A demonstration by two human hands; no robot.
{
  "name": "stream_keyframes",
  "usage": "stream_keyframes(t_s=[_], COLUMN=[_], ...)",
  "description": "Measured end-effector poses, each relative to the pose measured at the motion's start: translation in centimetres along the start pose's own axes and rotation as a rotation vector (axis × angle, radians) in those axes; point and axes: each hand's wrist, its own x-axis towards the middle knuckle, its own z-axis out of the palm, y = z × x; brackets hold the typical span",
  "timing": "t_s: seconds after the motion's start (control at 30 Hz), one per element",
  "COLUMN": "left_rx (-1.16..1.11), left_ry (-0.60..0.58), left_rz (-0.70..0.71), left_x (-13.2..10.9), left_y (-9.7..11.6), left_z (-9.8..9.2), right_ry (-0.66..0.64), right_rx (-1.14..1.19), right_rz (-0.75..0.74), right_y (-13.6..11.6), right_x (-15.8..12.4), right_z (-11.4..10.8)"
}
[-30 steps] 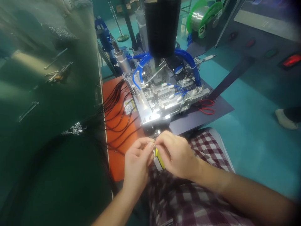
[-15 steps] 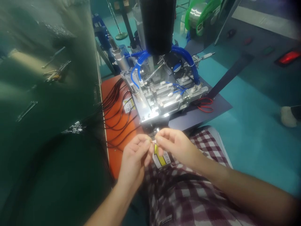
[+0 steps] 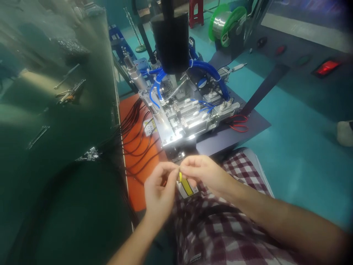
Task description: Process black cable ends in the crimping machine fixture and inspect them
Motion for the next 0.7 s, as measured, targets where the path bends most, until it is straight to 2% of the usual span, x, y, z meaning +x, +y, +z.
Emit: stream_keyframes(t_s=[0.1, 0.17, 0.33, 0.7], left_rx=[-0.102, -0.166, -0.210, -0.162], left_ry=[-0.099, -0.148, -0.174, -0.199], left_rz=[-0.179, -0.235, -0.265, -0.296], left_x=[0.4, 0.6, 0.4, -0.1], left_y=[0.4, 0.7, 1.3, 1.3], left_z=[0.0, -0.1, -0.4, -0.5], right_ry=[-0.014, 0.005, 0.028, -0.061], right_rx=[-0.076, -0.161, -0.316, -0.370], right_rz=[-0.075, -0.124, -0.143, -0.054], right_y=[-0.3, -0.4, -0.6, -1.4], right_x=[-0.1, -0.1, 0.0, 0.3], right_z=[-0.7, -1.2, -1.7, -1.5])
